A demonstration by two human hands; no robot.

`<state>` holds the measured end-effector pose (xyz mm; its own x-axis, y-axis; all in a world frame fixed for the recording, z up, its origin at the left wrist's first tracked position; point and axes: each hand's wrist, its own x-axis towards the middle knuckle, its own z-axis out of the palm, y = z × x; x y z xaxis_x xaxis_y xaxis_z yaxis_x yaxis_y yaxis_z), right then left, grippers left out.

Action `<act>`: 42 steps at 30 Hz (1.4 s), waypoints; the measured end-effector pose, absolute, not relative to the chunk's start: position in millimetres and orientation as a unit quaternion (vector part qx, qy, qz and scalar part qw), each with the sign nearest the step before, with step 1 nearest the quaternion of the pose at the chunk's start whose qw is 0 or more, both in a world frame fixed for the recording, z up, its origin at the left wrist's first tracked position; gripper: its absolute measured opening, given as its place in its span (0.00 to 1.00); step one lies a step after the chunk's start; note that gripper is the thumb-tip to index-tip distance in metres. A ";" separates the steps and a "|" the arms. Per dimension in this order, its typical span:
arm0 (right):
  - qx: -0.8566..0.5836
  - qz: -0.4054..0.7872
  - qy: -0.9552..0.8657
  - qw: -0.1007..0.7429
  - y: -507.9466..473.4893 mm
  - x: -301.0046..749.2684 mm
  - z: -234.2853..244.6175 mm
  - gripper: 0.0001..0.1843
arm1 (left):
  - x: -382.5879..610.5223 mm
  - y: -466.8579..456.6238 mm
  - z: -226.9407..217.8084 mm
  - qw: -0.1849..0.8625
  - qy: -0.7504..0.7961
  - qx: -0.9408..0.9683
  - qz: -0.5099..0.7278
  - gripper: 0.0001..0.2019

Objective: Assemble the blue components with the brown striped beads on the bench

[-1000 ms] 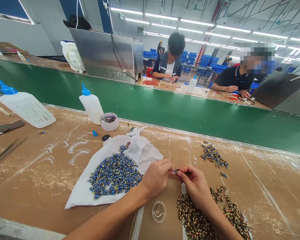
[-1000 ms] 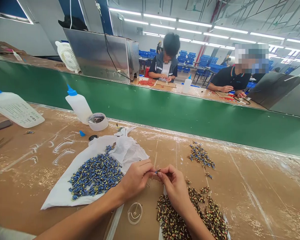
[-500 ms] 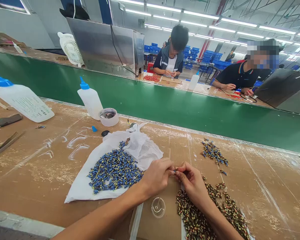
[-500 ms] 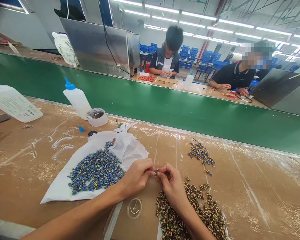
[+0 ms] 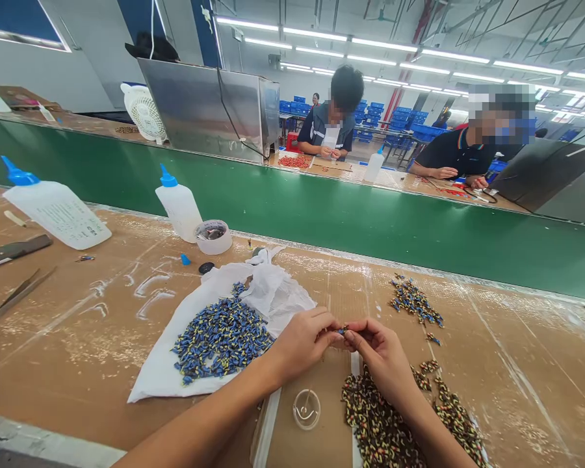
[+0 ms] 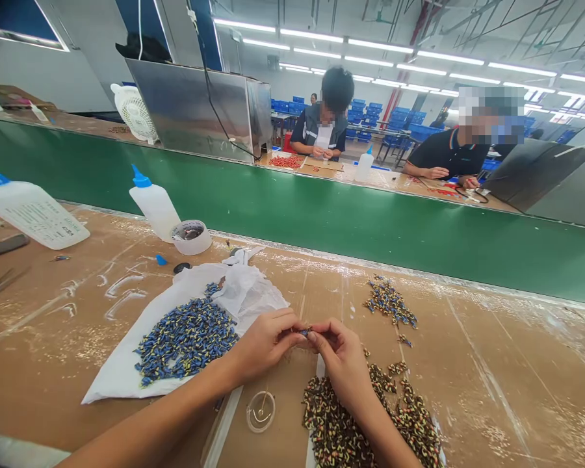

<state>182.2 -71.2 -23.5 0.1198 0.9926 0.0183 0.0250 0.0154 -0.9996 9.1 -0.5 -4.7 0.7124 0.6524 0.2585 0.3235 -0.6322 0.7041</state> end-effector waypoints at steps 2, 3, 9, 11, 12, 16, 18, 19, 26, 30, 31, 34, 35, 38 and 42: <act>-0.535 0.459 -0.474 0.528 -70.1 181.8 -24.4 0.15 | 8.6 -0.5 -5.1 0.322 0.282 0.870 0.244 0.04; -0.537 0.457 -0.473 0.529 -69.6 181.9 -24.9 0.15 | 8.5 -0.7 -5.0 0.320 0.282 0.873 0.238 0.05; -0.533 0.462 -0.466 0.533 -68.0 181.1 -23.5 0.15 | 8.3 -1.6 -5.0 0.306 0.281 0.885 0.209 0.08; -0.527 0.469 -0.466 0.534 -67.5 179.9 -22.1 0.15 | 8.1 -0.9 -5.5 0.308 0.282 0.886 0.203 0.09; -0.525 0.473 -0.467 0.533 -67.2 179.4 -21.7 0.15 | 7.9 -0.4 -5.8 0.309 0.282 0.886 0.201 0.09; -0.518 0.480 -0.473 0.527 -64.7 178.5 -22.0 0.15 | 7.3 2.2 -7.4 0.310 0.282 0.886 0.196 0.10; -0.520 0.478 -0.474 0.525 -63.3 178.5 -22.3 0.16 | 7.2 3.0 -8.5 0.304 0.283 0.889 0.194 0.10; -0.523 0.477 -0.474 0.524 -62.7 178.6 -22.3 0.16 | 7.2 3.2 -9.2 0.301 0.283 0.890 0.193 0.10; -0.521 0.490 -0.461 0.525 -60.6 178.2 -25.3 0.19 | 6.3 3.5 -14.5 0.296 0.288 0.889 0.197 0.10; -0.512 0.504 -0.456 0.525 -60.2 177.9 -28.4 0.20 | 6.0 3.8 -15.6 0.298 0.280 0.889 0.205 0.11; -0.511 0.505 -0.456 0.526 -60.2 177.8 -28.8 0.19 | 6.0 4.0 -15.5 0.298 0.277 0.889 0.207 0.11; -0.512 0.504 -0.455 0.527 -60.1 177.8 -28.6 0.19 | 6.0 4.4 -15.0 0.299 0.273 0.890 0.211 0.11; -0.512 0.504 -0.456 0.526 -60.1 177.8 -28.1 0.18 | 5.9 4.4 -14.7 0.300 0.273 0.890 0.210 0.10; -0.513 0.504 -0.460 0.521 -60.4 177.9 -25.9 0.18 | 5.7 3.9 -13.2 0.304 0.277 0.887 0.209 0.10; -0.511 0.498 -0.474 0.516 -61.0 177.9 -23.8 0.17 | 5.6 3.1 -11.4 0.303 0.285 0.885 0.207 0.10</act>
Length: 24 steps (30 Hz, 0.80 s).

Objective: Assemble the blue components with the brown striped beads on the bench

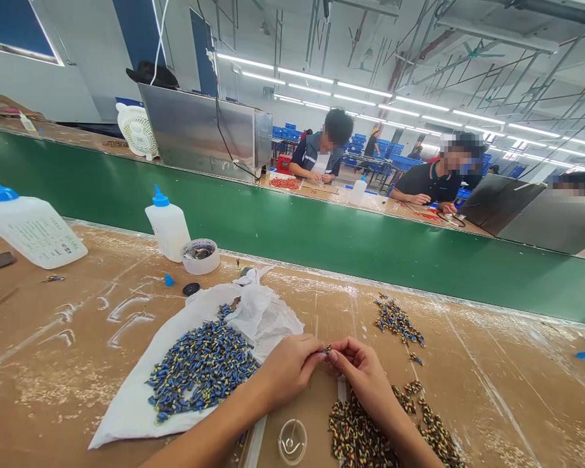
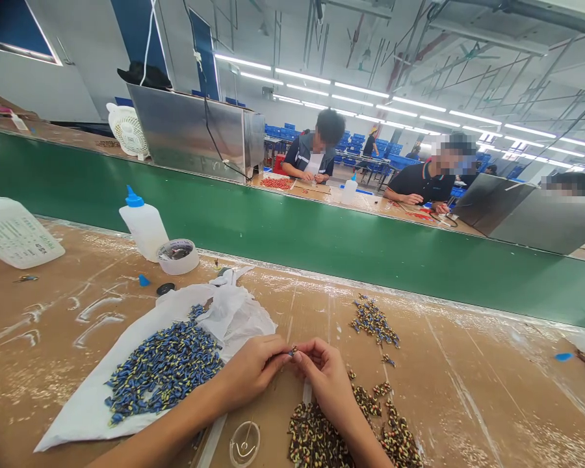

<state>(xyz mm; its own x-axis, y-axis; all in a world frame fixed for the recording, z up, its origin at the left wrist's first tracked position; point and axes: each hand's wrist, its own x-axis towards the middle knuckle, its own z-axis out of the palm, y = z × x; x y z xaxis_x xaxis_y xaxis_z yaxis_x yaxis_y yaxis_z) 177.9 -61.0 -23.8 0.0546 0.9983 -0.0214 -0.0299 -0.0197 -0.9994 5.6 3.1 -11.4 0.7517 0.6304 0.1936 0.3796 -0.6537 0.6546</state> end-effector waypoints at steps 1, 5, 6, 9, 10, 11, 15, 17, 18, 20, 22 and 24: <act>-0.511 0.497 -0.477 0.514 -61.2 178.0 -23.9 0.17 | 5.6 3.1 -11.4 0.303 0.285 0.886 0.206 0.10; -0.516 0.489 -0.487 0.508 -61.6 179.1 -26.3 0.17 | 5.8 3.0 -13.1 0.296 0.285 0.887 0.211 0.10; -0.516 0.488 -0.490 0.506 -61.7 179.5 -27.2 0.17 | 5.8 2.9 -13.4 0.295 0.285 0.887 0.213 0.10; -0.518 0.481 -0.501 0.499 -61.6 181.0 -29.8 0.16 | 5.7 2.1 -13.4 0.295 0.285 0.886 0.217 0.10; -0.519 0.478 -0.505 0.497 -61.6 181.5 -30.4 0.16 | 5.6 1.9 -13.3 0.296 0.286 0.885 0.218 0.10; -0.521 0.474 -0.510 0.494 -61.5 181.9 -31.0 0.16 | 5.6 1.8 -13.2 0.296 0.288 0.884 0.217 0.10; -0.528 0.460 -0.523 0.486 -61.5 182.9 -32.2 0.17 | 5.7 2.2 -13.5 0.294 0.289 0.886 0.214 0.10; -0.531 0.457 -0.525 0.483 -61.5 182.7 -32.4 0.18 | 5.9 2.7 -13.5 0.290 0.289 0.888 0.211 0.10; -0.531 0.457 -0.526 0.482 -61.6 182.4 -32.4 0.18 | 6.0 2.9 -13.5 0.288 0.289 0.888 0.211 0.10; -0.532 0.456 -0.528 0.480 -61.7 181.8 -32.3 0.18 | 6.1 3.0 -13.4 0.287 0.289 0.888 0.211 0.10; -0.533 0.456 -0.530 0.476 -61.7 181.2 -32.3 0.18 | 6.2 2.8 -13.7 0.289 0.288 0.887 0.215 0.10; -0.533 0.458 -0.531 0.474 -61.6 181.1 -32.6 0.18 | 6.2 2.6 -14.5 0.290 0.288 0.886 0.217 0.10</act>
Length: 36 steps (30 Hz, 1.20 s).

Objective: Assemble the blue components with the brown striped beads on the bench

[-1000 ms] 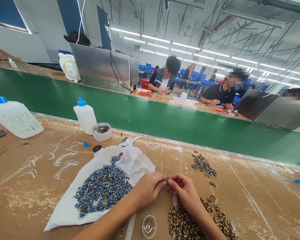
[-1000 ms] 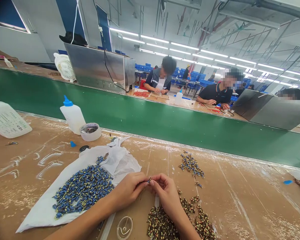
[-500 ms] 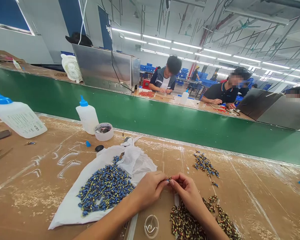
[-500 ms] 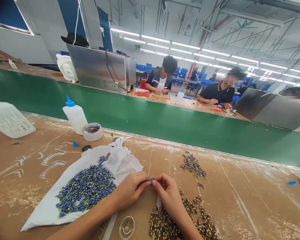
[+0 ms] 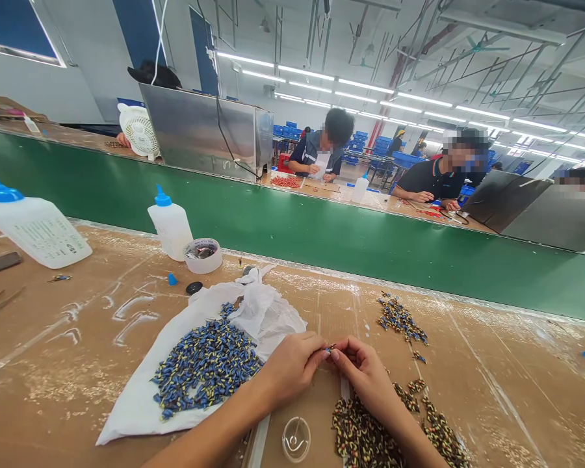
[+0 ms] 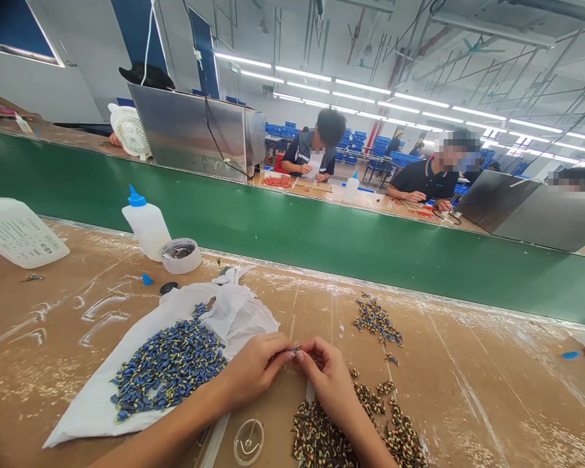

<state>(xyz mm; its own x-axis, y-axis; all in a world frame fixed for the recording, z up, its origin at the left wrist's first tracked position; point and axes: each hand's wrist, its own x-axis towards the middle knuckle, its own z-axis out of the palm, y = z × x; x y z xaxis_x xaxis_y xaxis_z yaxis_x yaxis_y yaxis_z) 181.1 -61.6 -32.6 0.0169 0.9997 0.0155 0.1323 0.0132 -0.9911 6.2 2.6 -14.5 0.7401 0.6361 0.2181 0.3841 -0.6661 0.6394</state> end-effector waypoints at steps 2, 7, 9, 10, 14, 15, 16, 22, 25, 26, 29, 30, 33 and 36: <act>-0.531 0.462 -0.529 0.474 -61.4 181.3 -32.9 0.18 | 6.2 2.4 -15.6 0.289 0.287 0.887 0.218 0.10; -0.532 0.458 -0.530 0.476 -61.6 182.4 -31.8 0.18 | 6.0 3.7 -16.6 0.286 0.291 0.887 0.217 0.11; -0.533 0.455 -0.532 0.476 -61.8 182.8 -31.3 0.18 | 5.5 4.5 -15.2 0.290 0.294 0.885 0.214 0.11; -0.532 0.457 -0.530 0.476 -61.8 182.9 -31.1 0.18 | 5.3 4.8 -14.2 0.292 0.295 0.885 0.211 0.11; -0.533 0.460 -0.527 0.476 -62.1 184.0 -30.9 0.18 | 4.8 5.7 -11.2 0.296 0.287 0.887 0.207 0.10; -0.534 0.459 -0.528 0.475 -62.2 184.5 -31.0 0.18 | 5.0 5.9 -11.4 0.296 0.284 0.888 0.207 0.10; -0.535 0.458 -0.529 0.473 -62.4 185.3 -31.4 0.18 | 5.5 5.9 -12.1 0.294 0.282 0.889 0.208 0.10; -0.539 0.469 -0.527 0.460 -62.7 189.5 -35.8 0.18 | 10.3 3.7 -20.0 0.299 0.286 0.887 0.205 0.11; -0.541 0.478 -0.524 0.452 -62.7 189.9 -37.5 0.18 | 11.9 2.8 -20.4 0.328 0.284 0.879 0.199 0.11; -0.542 0.480 -0.524 0.449 -62.7 190.0 -37.9 0.18 | 12.1 3.0 -20.1 0.338 0.280 0.876 0.199 0.11; -0.541 0.486 -0.525 0.442 -62.8 190.5 -38.5 0.18 | 11.9 5.0 -19.5 0.355 0.272 0.871 0.203 0.11; -0.542 0.488 -0.524 0.440 -62.8 191.0 -38.5 0.18 | 11.8 5.8 -19.8 0.357 0.271 0.871 0.204 0.11; -0.545 0.499 -0.516 0.433 -62.6 192.8 -37.9 0.19 | 11.7 8.0 -21.8 0.355 0.272 0.870 0.208 0.11; -0.545 0.503 -0.515 0.429 -62.2 194.6 -37.5 0.19 | 12.2 9.1 -23.1 0.354 0.275 0.869 0.209 0.11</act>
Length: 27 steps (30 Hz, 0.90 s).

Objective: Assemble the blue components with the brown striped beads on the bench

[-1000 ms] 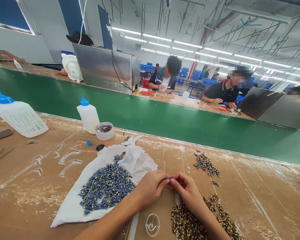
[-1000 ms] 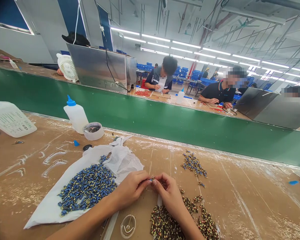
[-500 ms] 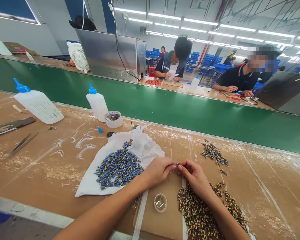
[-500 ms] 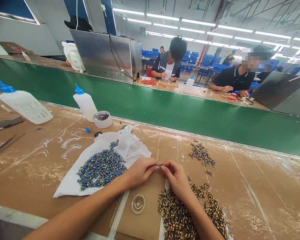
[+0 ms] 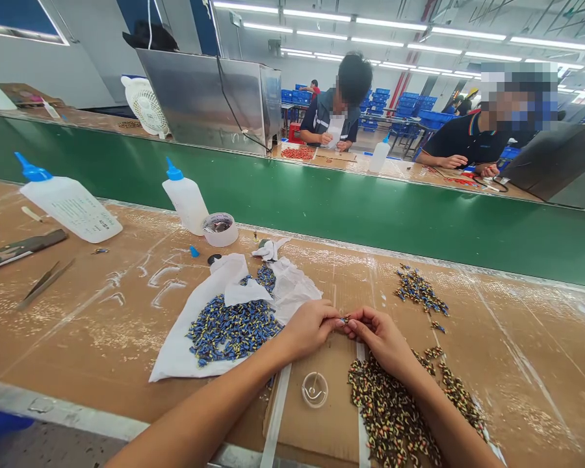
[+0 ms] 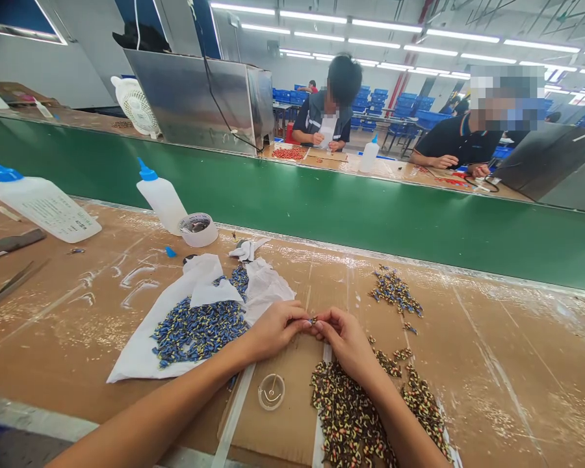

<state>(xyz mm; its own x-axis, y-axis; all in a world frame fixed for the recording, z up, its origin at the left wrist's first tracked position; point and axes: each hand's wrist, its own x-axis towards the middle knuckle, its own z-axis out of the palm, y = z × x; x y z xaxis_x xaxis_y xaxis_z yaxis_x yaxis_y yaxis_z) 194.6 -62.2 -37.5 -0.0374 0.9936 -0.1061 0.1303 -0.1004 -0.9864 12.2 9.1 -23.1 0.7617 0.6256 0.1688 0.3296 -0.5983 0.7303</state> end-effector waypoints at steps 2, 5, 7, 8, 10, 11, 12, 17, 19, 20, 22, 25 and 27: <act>-0.547 0.501 -0.517 0.428 -61.9 195.4 -37.9 0.19 | 12.4 9.4 -22.7 0.354 0.274 0.870 0.206 0.11; -0.551 0.498 -0.514 0.430 -61.4 195.7 -39.3 0.19 | 12.0 9.6 -21.6 0.342 0.278 0.876 0.196 0.10; -0.553 0.491 -0.517 0.431 -61.1 195.6 -40.4 0.19 | 11.6 9.5 -21.9 0.333 0.277 0.881 0.190 0.10; -0.553 0.488 -0.520 0.431 -61.0 195.5 -40.9 0.19 | 11.6 9.4 -22.6 0.330 0.275 0.883 0.189 0.10; -0.555 0.480 -0.530 0.426 -61.1 195.3 -42.0 0.18 | 11.9 8.9 -24.7 0.326 0.273 0.885 0.190 0.10; -0.554 0.477 -0.535 0.422 -61.3 195.2 -42.7 0.17 | 12.2 8.5 -25.7 0.324 0.275 0.885 0.190 0.10; -0.554 0.474 -0.541 0.419 -61.6 195.0 -43.4 0.17 | 12.6 8.1 -26.6 0.320 0.280 0.885 0.191 0.10; -0.567 0.415 -0.592 0.395 -63.8 192.8 -46.2 0.14 | 14.6 6.6 -26.4 0.305 0.291 0.888 0.185 0.10; -0.572 0.393 -0.607 0.387 -64.3 191.8 -45.9 0.12 | 15.3 6.5 -26.0 0.301 0.291 0.891 0.178 0.10; -0.573 0.387 -0.612 0.385 -64.4 191.4 -45.4 0.12 | 15.6 6.5 -26.1 0.301 0.292 0.891 0.175 0.10; -0.573 0.379 -0.619 0.381 -64.5 190.9 -44.4 0.11 | 16.2 6.2 -26.9 0.306 0.294 0.889 0.170 0.11; -0.574 0.364 -0.633 0.371 -64.5 190.7 -43.2 0.11 | 17.2 5.7 -28.5 0.315 0.295 0.886 0.171 0.11; -0.578 0.350 -0.642 0.362 -64.4 190.3 -42.7 0.11 | 17.9 5.6 -28.6 0.310 0.293 0.888 0.169 0.11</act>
<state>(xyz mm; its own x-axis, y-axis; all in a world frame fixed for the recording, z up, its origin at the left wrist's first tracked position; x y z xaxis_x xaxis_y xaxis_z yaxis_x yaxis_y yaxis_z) 190.3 -64.4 -42.7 -0.0695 0.9957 0.0606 0.4879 0.0869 -0.8685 17.9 5.6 -28.6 0.7706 0.6261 0.1191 0.4159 -0.6357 0.6503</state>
